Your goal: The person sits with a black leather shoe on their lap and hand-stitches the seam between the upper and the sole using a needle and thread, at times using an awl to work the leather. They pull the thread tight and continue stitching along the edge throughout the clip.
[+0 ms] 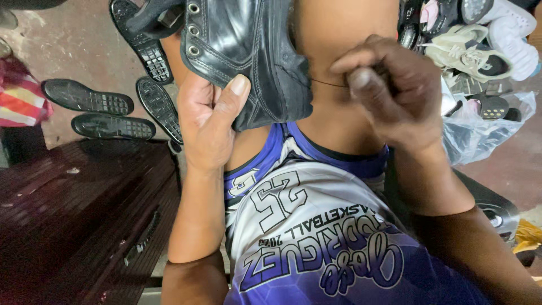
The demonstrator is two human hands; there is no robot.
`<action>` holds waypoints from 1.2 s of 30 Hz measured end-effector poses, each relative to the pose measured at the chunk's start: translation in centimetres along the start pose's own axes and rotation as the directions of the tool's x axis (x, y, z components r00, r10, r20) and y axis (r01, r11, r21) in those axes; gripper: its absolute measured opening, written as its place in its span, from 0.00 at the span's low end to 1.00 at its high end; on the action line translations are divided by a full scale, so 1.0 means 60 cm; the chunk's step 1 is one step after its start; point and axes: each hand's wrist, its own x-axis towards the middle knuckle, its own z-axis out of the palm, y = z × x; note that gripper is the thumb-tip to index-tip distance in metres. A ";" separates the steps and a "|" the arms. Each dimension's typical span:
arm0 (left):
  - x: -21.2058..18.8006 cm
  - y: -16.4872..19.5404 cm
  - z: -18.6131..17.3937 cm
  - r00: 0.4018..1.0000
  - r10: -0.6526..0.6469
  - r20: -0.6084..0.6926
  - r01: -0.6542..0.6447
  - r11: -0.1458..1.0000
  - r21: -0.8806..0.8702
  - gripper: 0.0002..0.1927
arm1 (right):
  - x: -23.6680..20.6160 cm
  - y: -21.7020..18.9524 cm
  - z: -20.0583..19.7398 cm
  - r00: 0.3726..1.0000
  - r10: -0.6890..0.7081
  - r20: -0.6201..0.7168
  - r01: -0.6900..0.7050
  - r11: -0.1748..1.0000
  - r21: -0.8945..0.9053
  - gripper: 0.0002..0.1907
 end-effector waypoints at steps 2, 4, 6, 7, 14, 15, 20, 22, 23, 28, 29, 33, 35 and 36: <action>-0.001 0.005 0.006 1.000 0.006 0.018 -0.008 0.997 0.079 0.13 | 0.009 -0.004 0.023 0.975 -0.211 0.066 0.221 0.932 -0.287 0.10; -0.002 0.011 0.009 0.999 0.036 0.028 -0.041 0.981 0.187 0.08 | 0.012 -0.007 0.042 0.941 -0.327 0.089 0.326 0.801 -0.503 0.11; -0.003 0.014 0.011 0.995 0.078 0.060 -0.093 0.947 0.308 0.05 | 0.011 -0.008 0.050 0.931 -0.356 0.077 0.324 0.714 -0.620 0.10; -0.003 0.014 0.012 0.992 0.099 0.079 -0.121 0.922 0.368 0.05 | 0.008 -0.007 0.052 0.935 -0.349 0.068 0.309 0.702 -0.641 0.09; 0.005 0.004 0.017 0.992 0.059 0.114 -0.095 0.935 0.342 0.05 | 0.002 0.003 0.029 0.992 -0.100 0.075 0.124 0.869 -0.479 0.07; 0.006 0.002 0.017 0.994 0.042 0.102 -0.071 0.950 0.303 0.07 | 0.004 0.002 0.024 0.995 -0.068 0.070 0.092 0.892 -0.442 0.07; 0.016 -0.011 0.015 0.997 0.002 0.079 -0.010 0.994 0.111 0.10 | 0.006 -0.020 0.006 0.994 0.105 -0.018 -0.103 0.905 -0.412 0.07; 0.018 -0.012 0.014 0.998 -0.005 0.061 -0.002 0.995 0.100 0.11 | 0.012 -0.021 0.007 0.996 -0.085 0.038 0.092 0.820 -0.565 0.06; 0.019 -0.012 0.015 0.999 -0.013 0.047 0.007 0.992 0.128 0.11 | 0.015 -0.019 0.009 0.981 -0.176 0.083 0.189 0.756 -0.627 0.06; 0.018 -0.002 0.026 0.993 0.086 0.082 -0.105 0.958 0.266 0.05 | 0.021 -0.010 0.020 0.912 -0.383 0.143 0.371 0.629 -0.684 0.11; 0.017 0.001 0.029 0.992 0.090 0.083 -0.110 0.953 0.281 0.04 | 0.021 -0.009 0.021 0.901 -0.408 0.146 0.387 0.606 -0.695 0.10; 0.016 0.009 0.038 0.991 0.101 0.083 -0.124 0.922 0.367 0.07 | 0.032 -0.003 0.029 0.916 -0.376 0.137 0.348 0.579 -0.737 0.13; 0.020 0.010 0.036 0.986 0.125 0.107 -0.160 0.881 0.446 0.10 | 0.038 -0.001 0.027 0.929 -0.339 0.148 0.316 0.519 -0.794 0.13; 0.023 0.008 0.036 0.987 0.119 0.106 -0.153 0.890 0.430 0.11 | 0.039 -0.002 0.022 0.952 -0.274 0.133 0.279 0.610 -0.741 0.12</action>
